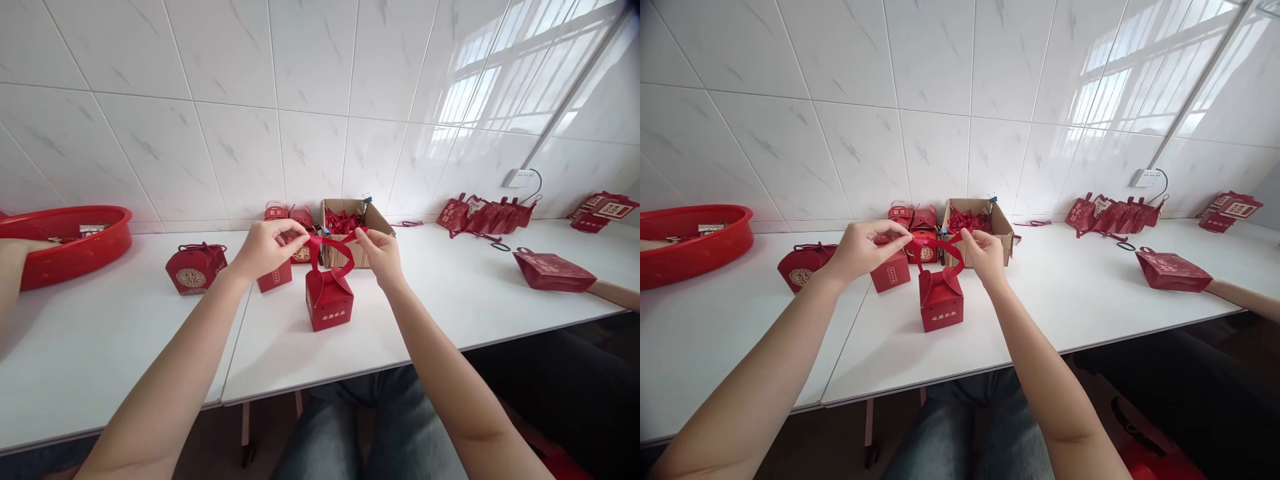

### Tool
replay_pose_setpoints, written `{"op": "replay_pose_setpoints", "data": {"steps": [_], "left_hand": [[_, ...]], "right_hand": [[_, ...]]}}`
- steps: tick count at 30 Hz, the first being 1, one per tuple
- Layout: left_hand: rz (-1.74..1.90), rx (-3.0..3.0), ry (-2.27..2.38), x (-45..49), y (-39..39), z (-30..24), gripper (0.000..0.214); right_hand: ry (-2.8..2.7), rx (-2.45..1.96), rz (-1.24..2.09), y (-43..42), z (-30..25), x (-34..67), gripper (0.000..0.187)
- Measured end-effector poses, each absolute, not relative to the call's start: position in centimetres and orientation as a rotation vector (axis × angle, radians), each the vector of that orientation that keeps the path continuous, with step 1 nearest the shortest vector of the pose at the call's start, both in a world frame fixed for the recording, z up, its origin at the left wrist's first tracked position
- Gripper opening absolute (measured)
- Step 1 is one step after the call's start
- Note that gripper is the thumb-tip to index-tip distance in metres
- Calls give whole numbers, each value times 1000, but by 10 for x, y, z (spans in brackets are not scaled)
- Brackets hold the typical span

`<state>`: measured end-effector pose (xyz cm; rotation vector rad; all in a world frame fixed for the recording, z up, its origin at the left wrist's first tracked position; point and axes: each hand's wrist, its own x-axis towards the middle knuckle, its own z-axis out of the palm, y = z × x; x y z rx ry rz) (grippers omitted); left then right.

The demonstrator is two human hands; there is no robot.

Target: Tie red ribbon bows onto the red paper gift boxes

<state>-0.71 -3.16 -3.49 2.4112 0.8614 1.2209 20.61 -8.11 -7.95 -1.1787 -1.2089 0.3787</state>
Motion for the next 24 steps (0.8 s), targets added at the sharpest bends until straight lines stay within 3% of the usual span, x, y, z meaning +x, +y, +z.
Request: {"op": "replay_pose_setpoints", "data": {"steps": [11, 24], "left_hand": [[1366, 2224, 1148, -48, -26, -52, 14], [1184, 2041, 1278, -96, -30, -92, 21]], "right_hand": [[-1002, -1149, 359, -81, -103, 250, 37], [-731, -1162, 603, -91, -138, 279, 32]]}}
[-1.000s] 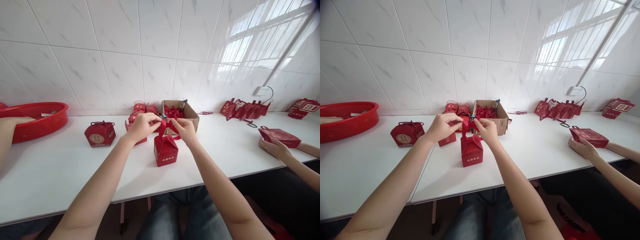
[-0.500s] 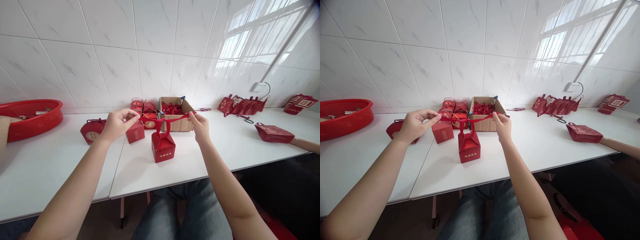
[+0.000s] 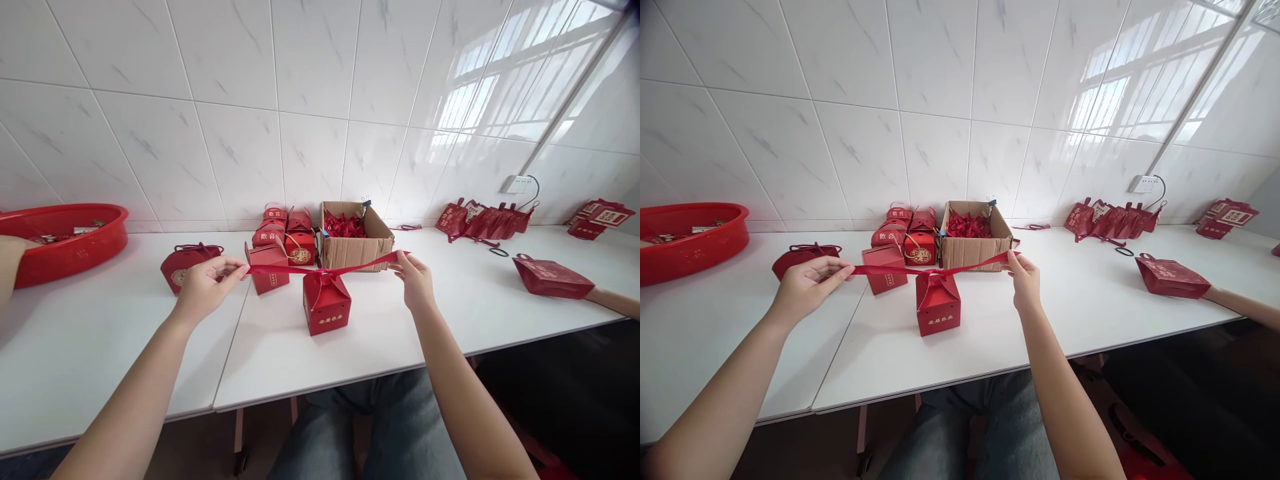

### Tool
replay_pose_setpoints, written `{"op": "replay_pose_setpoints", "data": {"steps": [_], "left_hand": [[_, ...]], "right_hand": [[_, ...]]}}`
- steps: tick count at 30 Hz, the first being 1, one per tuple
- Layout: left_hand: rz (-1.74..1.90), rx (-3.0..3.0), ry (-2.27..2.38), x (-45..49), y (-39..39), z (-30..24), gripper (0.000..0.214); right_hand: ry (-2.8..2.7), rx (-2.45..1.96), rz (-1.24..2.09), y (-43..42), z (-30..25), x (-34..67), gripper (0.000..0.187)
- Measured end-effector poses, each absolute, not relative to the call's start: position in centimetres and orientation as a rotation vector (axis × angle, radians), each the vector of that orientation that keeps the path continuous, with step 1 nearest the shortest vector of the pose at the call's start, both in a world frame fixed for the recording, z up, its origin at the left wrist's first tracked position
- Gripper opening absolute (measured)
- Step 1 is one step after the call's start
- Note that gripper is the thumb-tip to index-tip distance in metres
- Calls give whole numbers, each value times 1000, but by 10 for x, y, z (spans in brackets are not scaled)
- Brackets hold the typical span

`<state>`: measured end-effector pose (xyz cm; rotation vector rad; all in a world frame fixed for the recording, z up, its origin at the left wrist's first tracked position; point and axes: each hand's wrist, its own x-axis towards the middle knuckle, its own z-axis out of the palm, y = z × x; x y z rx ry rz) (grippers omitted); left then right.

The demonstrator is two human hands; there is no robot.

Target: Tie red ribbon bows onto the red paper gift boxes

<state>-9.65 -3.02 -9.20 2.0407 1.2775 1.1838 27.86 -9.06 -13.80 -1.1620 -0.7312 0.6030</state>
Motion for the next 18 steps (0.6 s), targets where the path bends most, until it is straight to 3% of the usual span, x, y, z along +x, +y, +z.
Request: {"op": "replay_pose_setpoints", "data": {"steps": [12, 18], "left_hand": [[1102, 2042, 1504, -121, -31, -120, 26], [832, 2054, 1658, -135, -29, -151, 27]], "right_hand": [[-458, -1252, 716, -107, -187, 309, 28], [-315, -1272, 758, -117, -216, 320, 24]]}}
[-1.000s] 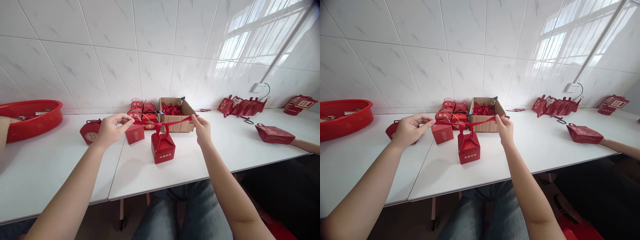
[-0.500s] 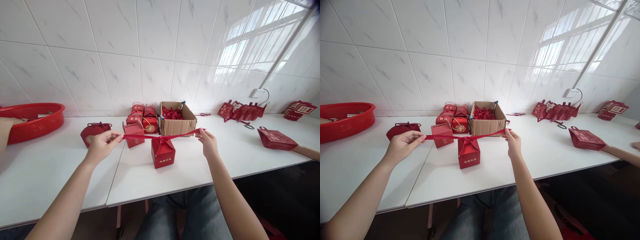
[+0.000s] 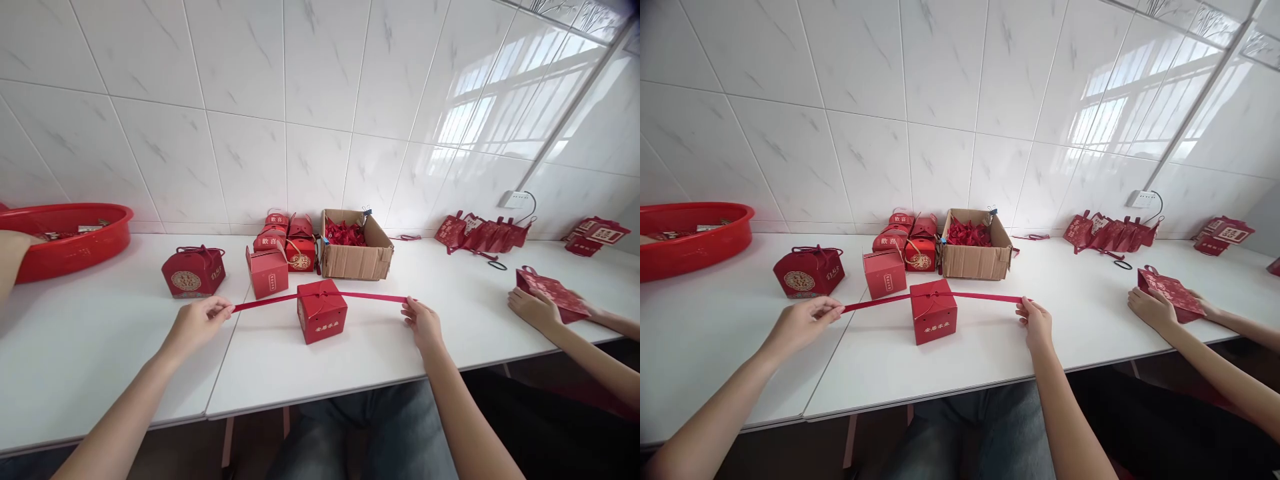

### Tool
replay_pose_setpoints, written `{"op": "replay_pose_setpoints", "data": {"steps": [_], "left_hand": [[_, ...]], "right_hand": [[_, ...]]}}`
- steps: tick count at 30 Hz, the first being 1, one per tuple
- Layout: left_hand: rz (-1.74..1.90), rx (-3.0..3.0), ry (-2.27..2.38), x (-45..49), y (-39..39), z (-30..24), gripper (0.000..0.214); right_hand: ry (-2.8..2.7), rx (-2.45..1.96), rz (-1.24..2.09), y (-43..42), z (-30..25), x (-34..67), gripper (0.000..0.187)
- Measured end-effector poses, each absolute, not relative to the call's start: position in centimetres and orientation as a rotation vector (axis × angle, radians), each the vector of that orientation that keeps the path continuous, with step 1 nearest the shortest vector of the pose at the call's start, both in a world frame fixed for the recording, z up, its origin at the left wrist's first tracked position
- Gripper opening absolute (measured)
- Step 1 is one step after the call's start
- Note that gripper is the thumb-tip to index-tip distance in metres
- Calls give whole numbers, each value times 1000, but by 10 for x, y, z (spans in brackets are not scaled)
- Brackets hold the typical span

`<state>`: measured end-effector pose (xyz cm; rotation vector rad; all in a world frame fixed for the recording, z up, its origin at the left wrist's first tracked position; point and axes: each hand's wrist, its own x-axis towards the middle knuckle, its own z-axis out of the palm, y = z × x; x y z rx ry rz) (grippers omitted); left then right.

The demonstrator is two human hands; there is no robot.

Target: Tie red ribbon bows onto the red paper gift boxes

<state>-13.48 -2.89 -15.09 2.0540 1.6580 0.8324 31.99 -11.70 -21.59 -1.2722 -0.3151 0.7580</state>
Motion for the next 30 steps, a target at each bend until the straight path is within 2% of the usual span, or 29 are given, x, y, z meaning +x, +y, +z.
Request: {"op": "replay_pose_setpoints", "data": {"steps": [9, 16, 23, 30], "left_hand": [[866, 2015, 1698, -129, -28, -148, 27], [964, 2088, 1687, -121, -16, -153, 32], [1030, 2230, 1702, -94, -3, -143, 20], [1088, 2212, 1804, -83, 6, -134, 20]], "right_hand": [[-290, -1222, 764, -129, -219, 320, 26], [-290, -1171, 577, -157, -210, 315, 23], [-279, -1136, 428, -183, -206, 316, 24], [-317, -1168, 385, -192, -201, 312, 25]]}}
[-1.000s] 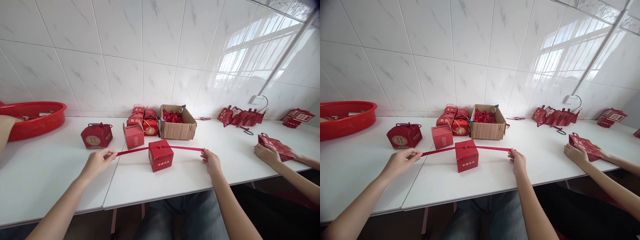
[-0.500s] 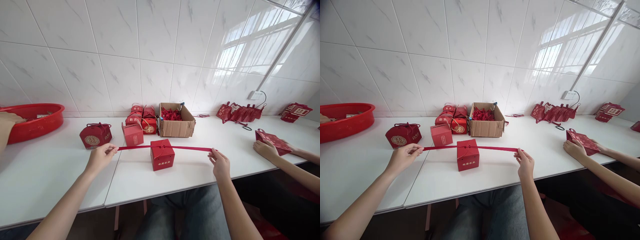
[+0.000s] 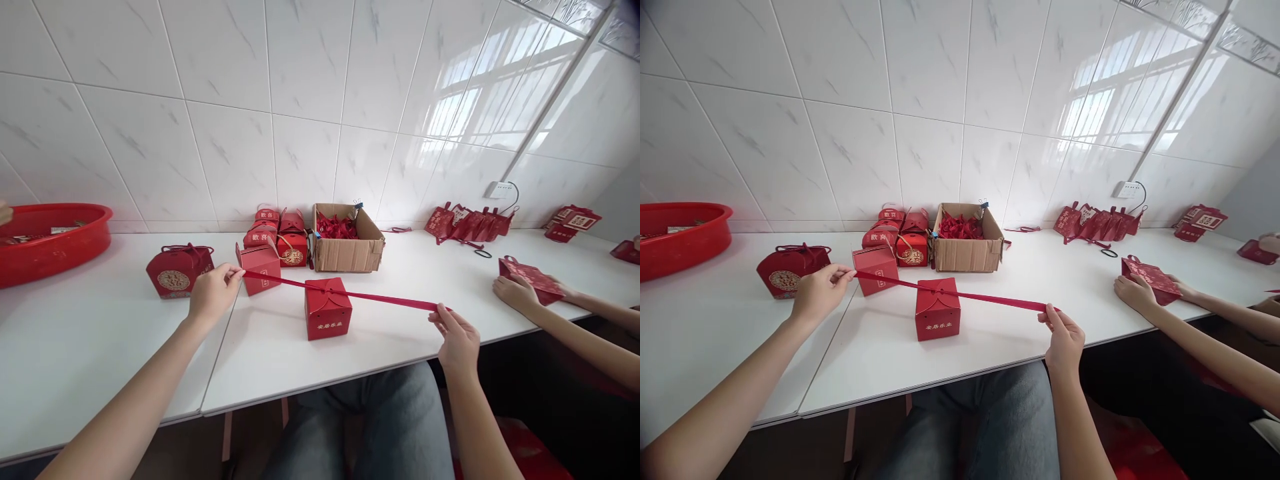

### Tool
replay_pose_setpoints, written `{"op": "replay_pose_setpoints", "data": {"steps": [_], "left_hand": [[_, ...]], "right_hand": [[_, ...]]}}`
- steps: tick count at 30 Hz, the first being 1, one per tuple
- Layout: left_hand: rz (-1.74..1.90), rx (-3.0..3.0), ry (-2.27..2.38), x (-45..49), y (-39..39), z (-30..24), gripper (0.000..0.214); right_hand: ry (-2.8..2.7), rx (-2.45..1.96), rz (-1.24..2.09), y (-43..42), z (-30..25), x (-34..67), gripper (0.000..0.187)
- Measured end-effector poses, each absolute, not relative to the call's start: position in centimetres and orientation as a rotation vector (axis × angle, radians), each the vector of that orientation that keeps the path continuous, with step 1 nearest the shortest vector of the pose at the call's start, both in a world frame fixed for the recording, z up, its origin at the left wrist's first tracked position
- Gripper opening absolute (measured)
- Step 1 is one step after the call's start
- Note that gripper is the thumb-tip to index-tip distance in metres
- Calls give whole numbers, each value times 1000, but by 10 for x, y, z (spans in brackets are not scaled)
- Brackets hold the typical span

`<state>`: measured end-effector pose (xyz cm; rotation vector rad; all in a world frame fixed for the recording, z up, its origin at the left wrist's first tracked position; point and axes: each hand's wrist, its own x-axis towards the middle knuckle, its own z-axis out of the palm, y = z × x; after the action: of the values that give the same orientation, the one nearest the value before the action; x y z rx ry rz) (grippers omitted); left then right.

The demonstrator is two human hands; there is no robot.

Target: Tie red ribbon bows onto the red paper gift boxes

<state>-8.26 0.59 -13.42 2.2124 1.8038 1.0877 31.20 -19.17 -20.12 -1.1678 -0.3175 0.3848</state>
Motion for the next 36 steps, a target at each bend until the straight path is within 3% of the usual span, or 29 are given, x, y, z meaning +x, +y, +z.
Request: {"op": "replay_pose_setpoints", "data": {"steps": [9, 14, 17, 22, 25, 30, 36], "left_hand": [[1052, 2161, 1617, -90, -10, -119, 20], [498, 2029, 1262, -128, -24, -100, 32], [260, 2031, 1283, -138, -20, -94, 43], [645, 2235, 1259, -81, -33, -102, 35], [749, 2403, 1004, -26, -50, -113, 26], [796, 2781, 673, 25, -55, -119, 24], [651, 2841, 635, 29, -49, -120, 23]], "right_hand": [[-526, -1426, 438, -193, -203, 331, 33], [-772, -1758, 254, -191, -205, 355, 48], [-972, -1787, 200, -181, -186, 355, 43], [-1284, -1601, 556, -149, -148, 301, 29], [-1350, -1512, 797, -121, -146, 265, 34], [-1476, -1378, 1211, -97, -155, 255, 50], [-1362, -1146, 1395, -115, -147, 275, 30]]}}
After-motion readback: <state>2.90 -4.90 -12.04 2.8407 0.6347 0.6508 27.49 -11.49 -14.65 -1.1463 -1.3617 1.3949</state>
